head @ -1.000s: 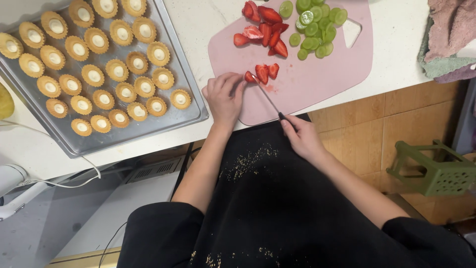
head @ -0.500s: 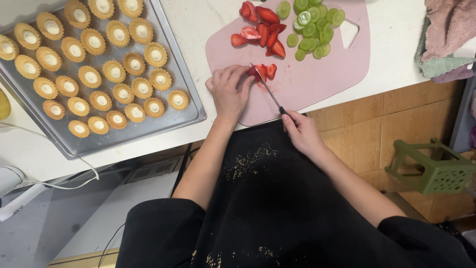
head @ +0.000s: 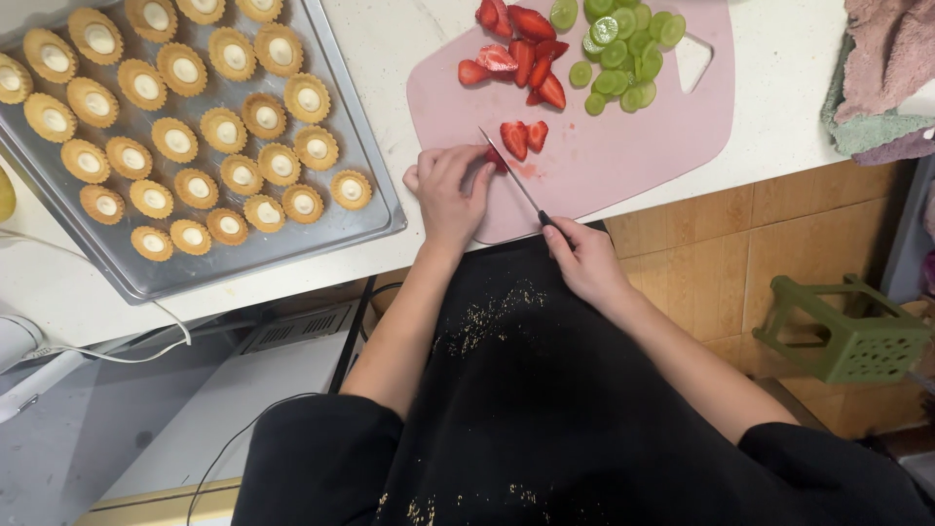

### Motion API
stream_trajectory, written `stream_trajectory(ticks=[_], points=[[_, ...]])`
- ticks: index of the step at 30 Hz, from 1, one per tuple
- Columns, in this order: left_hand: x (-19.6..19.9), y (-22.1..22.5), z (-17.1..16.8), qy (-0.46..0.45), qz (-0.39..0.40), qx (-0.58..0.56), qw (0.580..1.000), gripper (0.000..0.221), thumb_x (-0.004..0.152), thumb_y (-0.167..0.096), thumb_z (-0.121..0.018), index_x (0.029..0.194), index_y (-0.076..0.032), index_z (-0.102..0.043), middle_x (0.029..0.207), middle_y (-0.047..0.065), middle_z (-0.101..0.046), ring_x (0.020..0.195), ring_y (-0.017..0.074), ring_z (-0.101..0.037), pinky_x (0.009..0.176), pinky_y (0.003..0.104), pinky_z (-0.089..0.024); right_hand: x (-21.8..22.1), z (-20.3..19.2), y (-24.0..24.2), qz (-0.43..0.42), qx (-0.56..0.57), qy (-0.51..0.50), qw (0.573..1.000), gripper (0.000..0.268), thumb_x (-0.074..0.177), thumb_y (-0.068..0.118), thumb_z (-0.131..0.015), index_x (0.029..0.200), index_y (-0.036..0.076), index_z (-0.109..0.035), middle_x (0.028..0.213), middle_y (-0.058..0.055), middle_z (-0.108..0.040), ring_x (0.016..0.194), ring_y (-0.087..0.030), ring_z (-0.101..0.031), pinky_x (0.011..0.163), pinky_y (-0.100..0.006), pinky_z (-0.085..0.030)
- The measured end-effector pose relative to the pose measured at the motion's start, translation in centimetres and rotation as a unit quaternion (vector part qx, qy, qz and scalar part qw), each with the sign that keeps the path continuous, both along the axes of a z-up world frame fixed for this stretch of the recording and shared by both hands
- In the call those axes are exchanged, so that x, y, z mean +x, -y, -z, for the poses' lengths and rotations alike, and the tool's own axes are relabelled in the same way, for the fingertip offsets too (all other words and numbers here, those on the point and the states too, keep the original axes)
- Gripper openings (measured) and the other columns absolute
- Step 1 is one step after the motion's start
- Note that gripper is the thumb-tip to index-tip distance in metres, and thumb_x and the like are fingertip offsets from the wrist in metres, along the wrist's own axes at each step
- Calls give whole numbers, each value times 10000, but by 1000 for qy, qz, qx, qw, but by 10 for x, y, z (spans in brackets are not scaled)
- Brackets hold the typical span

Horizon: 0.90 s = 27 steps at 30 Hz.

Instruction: The person slices strawberries on a cutting board using a knife.

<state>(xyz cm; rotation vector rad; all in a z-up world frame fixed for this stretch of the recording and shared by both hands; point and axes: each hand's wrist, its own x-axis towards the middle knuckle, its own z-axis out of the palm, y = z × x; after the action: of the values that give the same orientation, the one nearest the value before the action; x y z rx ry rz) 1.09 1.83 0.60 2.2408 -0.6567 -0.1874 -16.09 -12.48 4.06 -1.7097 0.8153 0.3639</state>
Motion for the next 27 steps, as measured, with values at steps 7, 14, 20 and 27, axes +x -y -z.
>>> stream_trajectory(ticks=[7, 14, 20, 27], points=[[-3, -1, 5, 7, -9, -13, 1000, 221, 881, -218, -799, 1085, -161, -738, 1082, -36, -729, 1029, 195, -571, 969, 381, -304, -2, -3, -4, -13, -55, 72, 996, 266, 1035, 181, -607, 1200, -12, -684, 851, -109, -689, 715, -147, -632, 660, -287, -511], [-8, -1, 13, 18, -16, -13, 1000, 207, 887, -198, -808, 1068, -139, -729, 1105, -35, -739, 1057, 204, -571, 1008, 370, -305, 1, -1, -5, -15, -63, 81, 995, 259, 1030, 160, -615, 1202, -24, -674, 997, -177, -721, 792, -230, -705, 688, -313, -541], [-7, -1, 16, 19, -9, -8, 1000, 186, 893, -196, -818, 1045, -138, -729, 1087, -35, -745, 1042, 199, -578, 997, 370, -299, 1, 0, -8, -15, -70, 118, 990, 258, 1036, 152, -628, 1214, -32, -662, 1014, -185, -718, 840, -257, -712, 738, -318, -545], [-7, 1, 13, 21, -11, -4, 1000, 178, 905, -208, -818, 1045, -135, -736, 1092, -30, -743, 1042, 203, -571, 994, 373, -298, 3, -1, -7, -12, -74, 104, 992, 267, 1032, 157, -630, 1217, -31, -666, 1023, -189, -724, 840, -267, -718, 738, -324, -549]])
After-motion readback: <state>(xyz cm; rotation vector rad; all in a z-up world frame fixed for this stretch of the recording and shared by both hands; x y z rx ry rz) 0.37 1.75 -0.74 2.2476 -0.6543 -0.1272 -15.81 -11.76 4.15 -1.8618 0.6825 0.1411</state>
